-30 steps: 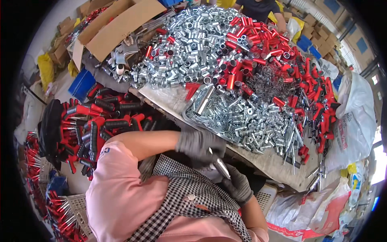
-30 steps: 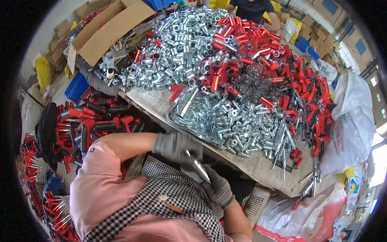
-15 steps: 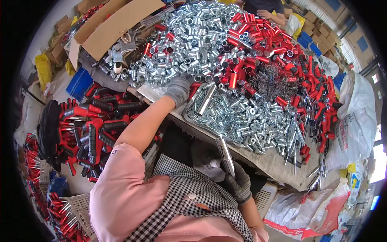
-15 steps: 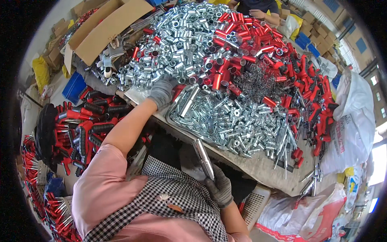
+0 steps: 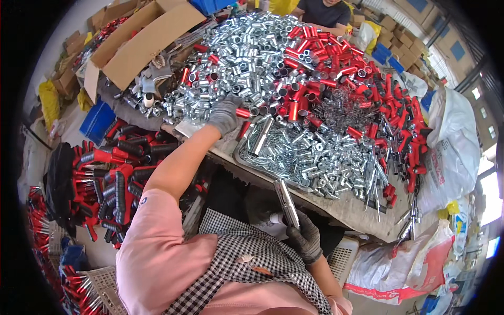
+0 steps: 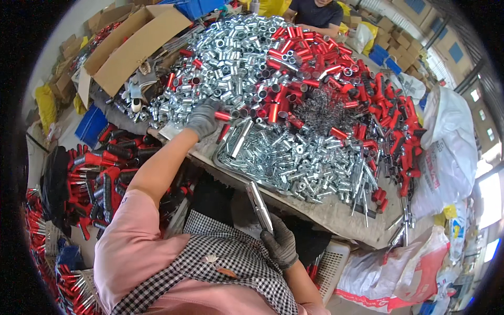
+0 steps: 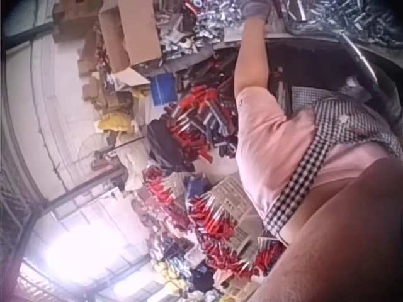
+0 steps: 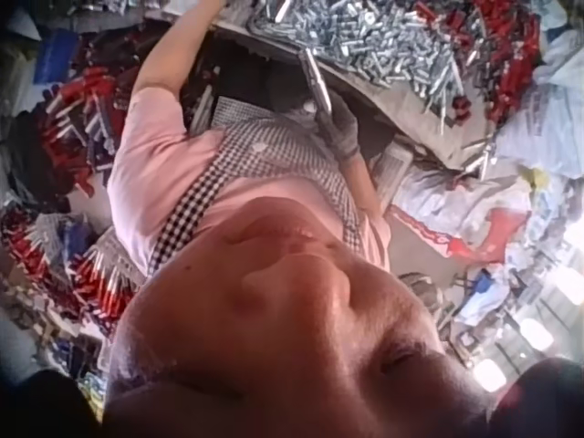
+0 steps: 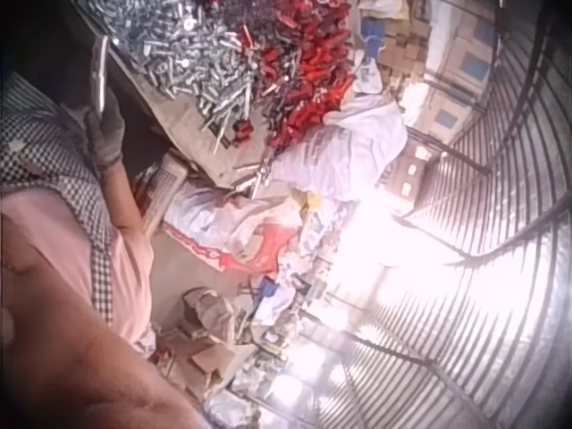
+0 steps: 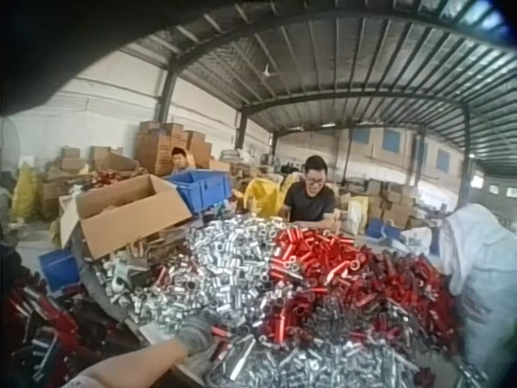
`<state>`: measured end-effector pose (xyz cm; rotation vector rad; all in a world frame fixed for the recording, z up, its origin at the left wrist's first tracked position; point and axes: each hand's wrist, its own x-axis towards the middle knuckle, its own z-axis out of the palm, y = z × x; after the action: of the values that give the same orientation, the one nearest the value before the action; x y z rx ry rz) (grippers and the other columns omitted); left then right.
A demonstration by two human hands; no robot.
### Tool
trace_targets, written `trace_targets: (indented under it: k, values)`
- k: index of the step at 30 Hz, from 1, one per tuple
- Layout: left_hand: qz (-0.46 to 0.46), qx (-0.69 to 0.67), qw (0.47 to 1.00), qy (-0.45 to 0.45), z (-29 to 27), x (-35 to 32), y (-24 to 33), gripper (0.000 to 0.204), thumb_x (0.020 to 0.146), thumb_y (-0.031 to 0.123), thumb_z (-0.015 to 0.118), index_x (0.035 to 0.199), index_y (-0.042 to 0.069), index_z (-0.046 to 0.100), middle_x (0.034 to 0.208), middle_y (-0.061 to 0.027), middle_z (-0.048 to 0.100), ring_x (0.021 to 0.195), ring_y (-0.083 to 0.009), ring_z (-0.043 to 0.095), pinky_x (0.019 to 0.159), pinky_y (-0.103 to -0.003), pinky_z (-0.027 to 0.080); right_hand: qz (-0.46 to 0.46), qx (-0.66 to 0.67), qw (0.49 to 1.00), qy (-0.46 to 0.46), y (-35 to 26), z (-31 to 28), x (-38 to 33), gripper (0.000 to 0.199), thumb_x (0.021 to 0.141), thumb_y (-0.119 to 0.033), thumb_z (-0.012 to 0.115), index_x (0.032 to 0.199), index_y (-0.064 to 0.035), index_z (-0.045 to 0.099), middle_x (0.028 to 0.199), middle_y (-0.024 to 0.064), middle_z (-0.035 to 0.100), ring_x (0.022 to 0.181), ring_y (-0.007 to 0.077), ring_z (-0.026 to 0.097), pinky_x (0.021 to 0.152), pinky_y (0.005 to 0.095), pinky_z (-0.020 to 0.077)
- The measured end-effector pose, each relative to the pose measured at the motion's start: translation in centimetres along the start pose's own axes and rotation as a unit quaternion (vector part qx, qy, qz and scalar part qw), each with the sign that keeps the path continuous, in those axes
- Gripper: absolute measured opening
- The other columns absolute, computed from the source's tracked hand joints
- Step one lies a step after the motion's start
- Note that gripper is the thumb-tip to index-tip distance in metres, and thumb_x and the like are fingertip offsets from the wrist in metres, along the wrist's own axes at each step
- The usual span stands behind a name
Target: Assembling red handles onto metal tool components at a production workstation.
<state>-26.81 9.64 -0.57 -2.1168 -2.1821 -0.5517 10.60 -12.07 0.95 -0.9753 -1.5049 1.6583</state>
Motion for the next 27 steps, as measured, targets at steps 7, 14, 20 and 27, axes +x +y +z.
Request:
trace_targets:
  k: [7, 14, 20, 27]
  values:
    - [-0.138, -0.283, 0.941, 0.123, -3.0, -0.6, 2.2, 0.052, 0.062, 0.037, 0.083, 0.098, 0.005, 0.063, 0.087, -0.0140, 0.065, 0.080, -0.0273, 0.062, 0.073, -0.037, 0.050, -0.038, 0.038, 0.996, 0.069, 1.6, 0.3, 0.7, 0.057, 0.086, -0.029, 0.066, 0.129, 0.0033, 0.046, 0.101, 0.0058, 0.061, 0.086, 0.0110, 0.055, 0.075, 0.0243, 0.0465]
    - [-0.075, -0.409, 0.865, 0.280, -4.3, 1.6, 3.1, 0.040, 0.070, 0.017, 0.081, 0.099, 0.002, 0.058, 0.086, -0.0042, 0.063, 0.075, -0.0134, 0.057, 0.070, -0.029, 0.049, -0.018, 0.041, 0.997, 0.069, 0.7, 1.4, 0.5, 0.054, 0.086, -0.028, 0.066, 0.128, 0.0015, 0.048, 0.089, -0.0002, 0.059, 0.070, 0.0051, 0.051, 0.062, 0.0193, 0.0421]
    - [-0.065, -0.890, 0.451, -0.009, -6.0, -0.9, 6.1, 0.027, 0.078, -0.001, 0.062, 0.103, -0.002, 0.052, 0.090, -0.0118, 0.061, 0.081, -0.0204, 0.062, 0.072, -0.031, 0.055, -0.013, 0.058, 0.994, 0.088, 0.8, 1.2, -0.3, 0.056, 0.086, -0.029, 0.067, 0.129, 0.0004, 0.047, 0.086, -0.0017, 0.057, 0.065, 0.0036, 0.049, 0.057, 0.0185, 0.0404]
    - [-0.138, -0.917, 0.359, -0.105, -2.8, -11.9, 12.4, 0.037, 0.087, 0.023, 0.062, 0.120, 0.011, 0.050, 0.100, -0.0087, 0.060, 0.088, -0.0226, 0.060, 0.071, -0.037, 0.051, 0.032, 0.067, 0.995, 0.063, -0.6, 1.7, 0.0, 0.060, 0.085, -0.034, 0.066, 0.129, 0.0012, 0.045, 0.075, -0.0011, 0.055, 0.057, 0.0039, 0.046, 0.050, 0.0174, 0.0366]
